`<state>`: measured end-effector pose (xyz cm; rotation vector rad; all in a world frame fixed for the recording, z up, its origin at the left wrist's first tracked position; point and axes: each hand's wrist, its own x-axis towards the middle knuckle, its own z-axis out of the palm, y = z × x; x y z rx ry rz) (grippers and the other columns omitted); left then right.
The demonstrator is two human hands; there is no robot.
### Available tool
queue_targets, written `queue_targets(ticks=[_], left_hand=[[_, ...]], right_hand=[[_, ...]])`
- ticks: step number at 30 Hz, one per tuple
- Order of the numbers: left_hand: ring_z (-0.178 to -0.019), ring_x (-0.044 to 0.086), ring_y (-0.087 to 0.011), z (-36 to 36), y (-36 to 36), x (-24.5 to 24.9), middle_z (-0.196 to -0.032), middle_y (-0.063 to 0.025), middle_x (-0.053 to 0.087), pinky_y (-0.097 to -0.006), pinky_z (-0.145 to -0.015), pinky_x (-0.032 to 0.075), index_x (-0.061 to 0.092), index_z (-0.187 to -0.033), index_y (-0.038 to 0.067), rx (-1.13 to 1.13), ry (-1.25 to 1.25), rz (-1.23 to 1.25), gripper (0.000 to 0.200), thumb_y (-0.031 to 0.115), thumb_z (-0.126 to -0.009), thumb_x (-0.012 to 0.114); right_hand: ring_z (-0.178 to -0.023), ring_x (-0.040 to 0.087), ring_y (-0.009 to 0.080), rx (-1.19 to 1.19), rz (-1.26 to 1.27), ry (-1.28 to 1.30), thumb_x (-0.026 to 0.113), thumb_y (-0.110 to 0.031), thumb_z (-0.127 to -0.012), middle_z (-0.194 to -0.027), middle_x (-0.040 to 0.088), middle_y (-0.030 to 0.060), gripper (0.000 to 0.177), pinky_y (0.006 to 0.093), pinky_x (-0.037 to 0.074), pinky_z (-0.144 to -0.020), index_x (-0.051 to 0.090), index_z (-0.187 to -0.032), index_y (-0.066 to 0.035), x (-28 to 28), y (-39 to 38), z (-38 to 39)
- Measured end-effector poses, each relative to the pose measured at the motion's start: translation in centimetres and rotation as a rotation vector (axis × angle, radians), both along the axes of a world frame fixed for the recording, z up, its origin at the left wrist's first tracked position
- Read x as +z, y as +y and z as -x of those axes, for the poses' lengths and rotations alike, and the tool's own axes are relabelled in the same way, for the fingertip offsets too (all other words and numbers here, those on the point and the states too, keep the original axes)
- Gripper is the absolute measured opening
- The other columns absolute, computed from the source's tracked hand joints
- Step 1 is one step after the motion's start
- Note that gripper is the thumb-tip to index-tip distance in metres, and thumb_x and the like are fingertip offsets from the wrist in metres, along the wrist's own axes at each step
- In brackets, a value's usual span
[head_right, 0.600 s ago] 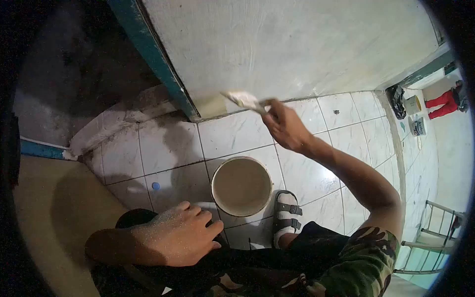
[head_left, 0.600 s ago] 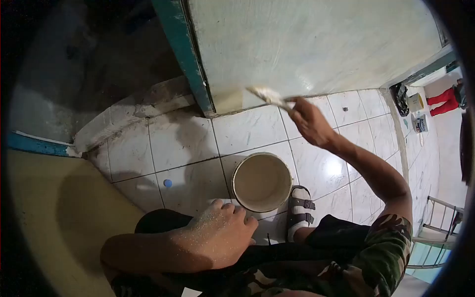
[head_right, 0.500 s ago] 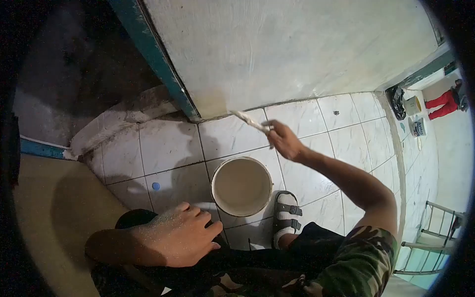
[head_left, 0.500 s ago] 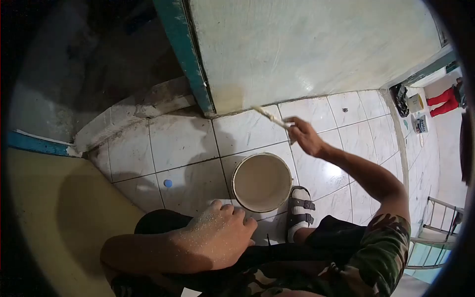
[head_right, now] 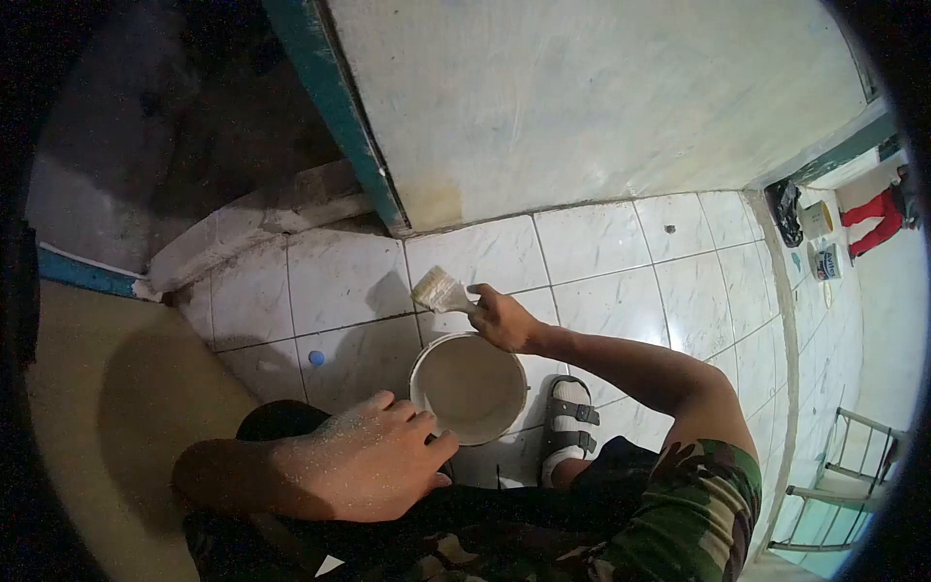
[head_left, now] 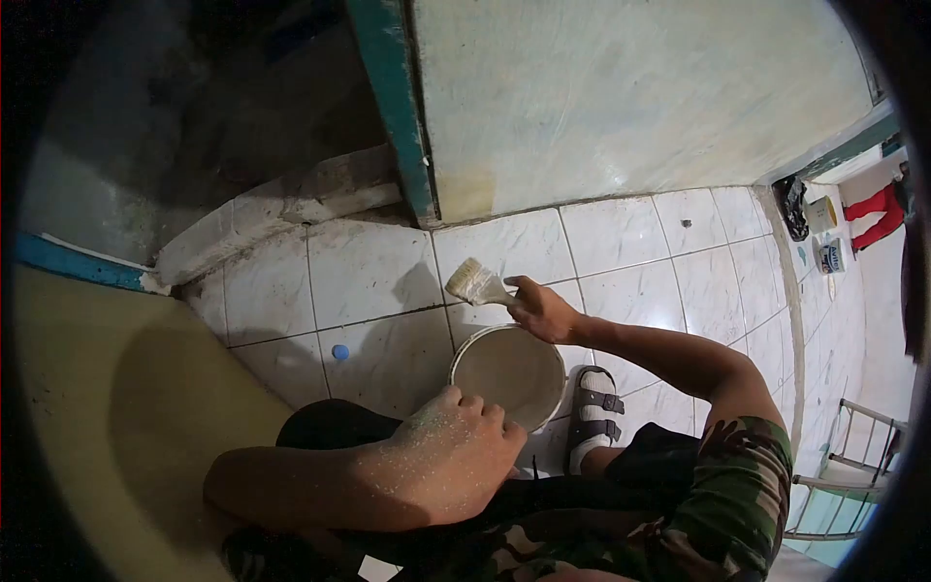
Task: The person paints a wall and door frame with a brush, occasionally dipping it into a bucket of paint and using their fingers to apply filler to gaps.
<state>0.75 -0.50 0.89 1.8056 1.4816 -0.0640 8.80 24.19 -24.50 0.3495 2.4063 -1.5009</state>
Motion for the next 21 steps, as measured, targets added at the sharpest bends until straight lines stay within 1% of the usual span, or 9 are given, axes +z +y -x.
queue_targets(ticks=[3,5,7,9,11,13,14,17,21], left_hand=[[-0.100,0.068,-0.0350,-0.1,-0.6,-0.1,-0.108,-0.0255,0.067,-0.0451,-0.090,0.049,0.060,-0.119,-0.006,0.000,-0.001,-0.032,0.040,0.029,-0.102,0.053],[-0.101,0.068,-0.0349,-0.1,-0.8,-0.1,-0.109,-0.0260,0.068,-0.0452,-0.091,0.049,0.061,-0.119,-0.007,0.015,-0.019,-0.046,0.038,0.026,-0.101,0.054],[-0.101,0.068,-0.0348,0.1,-0.6,0.3,-0.109,-0.0261,0.068,-0.0455,-0.091,0.049,0.061,-0.119,-0.007,-0.007,-0.018,-0.041,0.037,0.024,-0.100,0.055],[-0.102,0.069,-0.0346,0.3,-0.6,0.4,-0.109,-0.0263,0.068,-0.0458,-0.091,0.050,0.061,-0.119,-0.007,-0.033,-0.009,-0.029,0.036,0.023,-0.100,0.056],[-0.101,0.069,-0.0343,0.4,-0.6,0.2,-0.109,-0.0265,0.068,-0.0462,-0.091,0.051,0.061,-0.119,-0.009,-0.044,-0.019,-0.031,0.036,0.021,-0.099,0.056],[-0.101,0.069,-0.0342,0.3,-1.0,-0.2,-0.109,-0.0267,0.068,-0.0463,-0.091,0.051,0.061,-0.119,-0.009,-0.027,-0.009,-0.064,0.036,0.021,-0.099,0.056],[-0.100,0.069,-0.0340,0.3,-1.2,-0.3,-0.109,-0.0268,0.068,-0.0464,-0.091,0.051,0.060,-0.120,-0.009,-0.009,0.000,-0.095,0.036,0.020,-0.099,0.057],[-0.102,0.069,-0.0345,0.4,-1.2,-0.3,-0.110,-0.0272,0.068,-0.0471,-0.093,0.051,0.060,-0.120,-0.009,-0.010,-0.016,-0.066,0.037,0.021,-0.100,0.056],[-0.099,0.064,-0.0321,0.8,-1.1,-0.5,-0.107,-0.0242,0.063,-0.0458,-0.085,0.047,0.054,-0.125,-0.008,-0.066,-0.001,-0.034,0.045,0.032,-0.104,0.049]], right_hand=[[-0.083,0.067,0.0411,0.095,-0.179,0.110,0.059,-0.012,-0.090,-0.086,0.067,0.0245,0.050,0.0468,0.054,-0.075,0.044,-0.134,0.007,-0.1,0.2,1.9],[-0.083,0.069,0.0384,0.165,-0.227,0.036,0.059,-0.010,-0.090,-0.087,0.068,0.0236,0.048,0.0466,0.054,-0.073,0.045,-0.133,0.006,0.6,1.9,3.5],[-0.086,0.070,0.0363,-0.061,0.112,-0.183,0.056,-0.007,-0.090,-0.090,0.069,0.0252,0.042,0.0459,0.055,-0.074,0.045,-0.130,0.001,0.7,3.4,4.9],[-0.072,0.069,0.0246,0.004,-0.159,-0.115,0.055,-0.009,-0.094,-0.089,0.069,0.0156,0.036,0.0389,0.055,-0.062,0.043,-0.127,-0.004,0.1,4.7,6.1],[-0.069,0.068,0.0313,0.105,-0.360,0.045,0.052,-0.009,-0.094,-0.087,0.069,0.0200,0.032,0.0458,0.054,-0.062,0.042,-0.124,-0.003,-2.4,5.9,6.4],[-0.084,0.065,0.0521,0.050,-0.419,0.061,0.055,-0.008,-0.089,-0.086,0.066,0.0330,0.038,0.0559,0.051,-0.074,0.041,-0.123,0.001,-2.4,5.5,7.0],[-0.084,0.065,0.0521,0.051,-0.416,0.062,0.055,-0.008,-0.089,-0.086,0.066,0.0330,0.038,0.0559,0.051,-0.074,0.041,-0.123,0.001,-2.6,4.9,7.2],[-0.087,0.066,0.0515,-0.191,-0.471,0.059,0.058,-0.013,-0.089,-0.085,0.066,0.0334,0.031,0.0567,0.051,-0.076,0.048,-0.112,0.005,-5.0,3.7,7.7],[-0.061,0.062,0.0304,-0.382,-0.381,0.015,0.056,-0.028,-0.095,-0.072,0.063,0.0212,0.036,0.0489,0.049,-0.058,0.058,-0.085,0.007,-8.4,3.5,7.7]])
